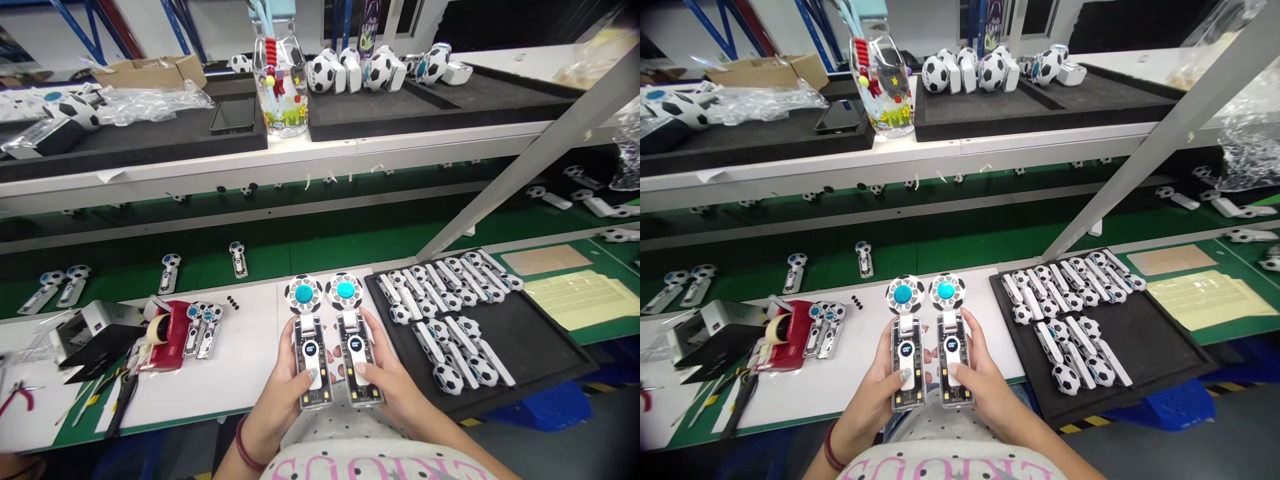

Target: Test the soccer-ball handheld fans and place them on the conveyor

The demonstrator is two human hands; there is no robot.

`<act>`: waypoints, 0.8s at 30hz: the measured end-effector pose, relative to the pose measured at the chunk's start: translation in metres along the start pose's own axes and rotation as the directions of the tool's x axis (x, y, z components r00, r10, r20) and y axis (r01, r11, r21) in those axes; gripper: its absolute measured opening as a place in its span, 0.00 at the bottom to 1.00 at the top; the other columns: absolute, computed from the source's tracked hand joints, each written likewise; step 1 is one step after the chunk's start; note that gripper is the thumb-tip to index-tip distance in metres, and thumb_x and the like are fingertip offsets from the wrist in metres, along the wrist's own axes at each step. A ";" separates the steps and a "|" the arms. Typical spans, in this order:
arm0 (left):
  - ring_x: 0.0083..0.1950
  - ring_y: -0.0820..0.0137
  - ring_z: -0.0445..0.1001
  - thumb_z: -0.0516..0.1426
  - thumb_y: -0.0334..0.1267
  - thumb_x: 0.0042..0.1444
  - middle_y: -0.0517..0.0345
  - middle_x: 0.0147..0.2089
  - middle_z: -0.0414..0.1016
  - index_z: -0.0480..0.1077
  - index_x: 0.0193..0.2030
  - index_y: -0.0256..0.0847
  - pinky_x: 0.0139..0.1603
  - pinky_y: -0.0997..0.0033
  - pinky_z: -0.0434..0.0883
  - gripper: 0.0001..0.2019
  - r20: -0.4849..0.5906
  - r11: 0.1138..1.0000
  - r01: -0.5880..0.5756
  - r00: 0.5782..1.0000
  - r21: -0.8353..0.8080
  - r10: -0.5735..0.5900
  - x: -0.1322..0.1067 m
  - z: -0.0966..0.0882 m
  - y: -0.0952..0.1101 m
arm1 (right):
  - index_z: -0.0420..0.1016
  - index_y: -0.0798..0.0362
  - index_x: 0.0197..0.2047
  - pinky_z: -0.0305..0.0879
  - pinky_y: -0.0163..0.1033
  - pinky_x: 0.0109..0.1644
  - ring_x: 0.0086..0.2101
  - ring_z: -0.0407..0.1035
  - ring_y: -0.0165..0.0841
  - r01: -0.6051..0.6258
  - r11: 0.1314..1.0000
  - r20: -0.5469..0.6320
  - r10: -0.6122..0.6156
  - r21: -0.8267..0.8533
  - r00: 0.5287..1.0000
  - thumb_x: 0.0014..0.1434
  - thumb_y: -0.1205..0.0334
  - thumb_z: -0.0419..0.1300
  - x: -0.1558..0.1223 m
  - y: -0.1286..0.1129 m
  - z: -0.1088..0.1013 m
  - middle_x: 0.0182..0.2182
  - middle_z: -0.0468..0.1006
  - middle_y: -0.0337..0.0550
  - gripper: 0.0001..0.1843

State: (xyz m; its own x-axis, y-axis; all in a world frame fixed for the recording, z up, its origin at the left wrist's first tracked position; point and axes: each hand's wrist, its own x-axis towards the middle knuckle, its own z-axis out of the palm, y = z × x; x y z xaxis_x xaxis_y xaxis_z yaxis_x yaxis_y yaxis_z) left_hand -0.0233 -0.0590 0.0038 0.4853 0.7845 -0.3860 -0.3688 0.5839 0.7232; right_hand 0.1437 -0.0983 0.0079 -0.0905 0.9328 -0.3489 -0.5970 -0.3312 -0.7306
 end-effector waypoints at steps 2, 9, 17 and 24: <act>0.36 0.66 0.72 0.61 0.39 0.46 0.47 0.54 0.64 0.39 0.62 0.55 0.37 0.64 0.69 0.42 -0.008 1.000 -0.015 1.000 0.004 0.015 0.001 0.000 -0.001 | 0.38 0.39 0.62 0.58 0.47 0.54 0.55 0.57 0.40 0.000 1.000 0.001 0.000 -0.002 1.000 0.51 0.61 0.60 0.000 -0.002 0.001 0.59 0.57 0.44 0.42; 0.40 0.64 0.71 0.62 0.39 0.45 0.49 0.52 0.65 0.42 0.61 0.55 0.39 0.66 0.69 0.41 -0.066 0.996 -0.092 0.994 -0.019 0.090 -0.001 0.004 0.003 | 0.38 0.38 0.61 0.57 0.48 0.54 0.51 0.62 0.39 -0.005 1.000 -0.014 0.005 0.025 1.000 0.51 0.61 0.60 0.000 -0.005 0.000 0.56 0.62 0.44 0.42; 0.40 0.63 0.71 0.63 0.41 0.44 0.56 0.42 0.70 0.58 0.51 0.54 0.39 0.63 0.70 0.27 -0.085 0.918 -0.387 0.915 0.089 0.394 -0.013 -0.003 0.030 | 0.46 0.33 0.58 0.63 0.46 0.40 0.38 0.67 0.39 0.182 0.983 -0.064 -0.184 -0.035 0.981 0.44 0.58 0.65 -0.001 -0.023 -0.004 0.51 0.66 0.43 0.43; 0.25 0.71 0.65 0.68 0.42 0.33 0.61 0.25 0.67 0.68 0.40 0.44 0.26 0.71 0.65 0.24 -0.038 0.838 -0.543 0.837 0.060 0.545 -0.030 -0.014 0.090 | 0.72 0.44 0.35 0.63 0.39 0.29 0.26 0.63 0.31 0.265 0.962 -0.115 -0.256 0.070 0.960 0.31 0.42 0.68 0.004 -0.089 -0.007 0.25 0.69 0.37 0.27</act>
State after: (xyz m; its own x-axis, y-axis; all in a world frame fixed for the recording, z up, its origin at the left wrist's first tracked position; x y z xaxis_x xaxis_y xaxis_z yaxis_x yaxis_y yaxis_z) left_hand -0.0825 -0.0269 0.0727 0.1748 0.9834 0.0491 -0.5246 0.0508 0.8498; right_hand 0.2019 -0.0665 0.0672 0.1579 0.9636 -0.2156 -0.6536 -0.0617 -0.7543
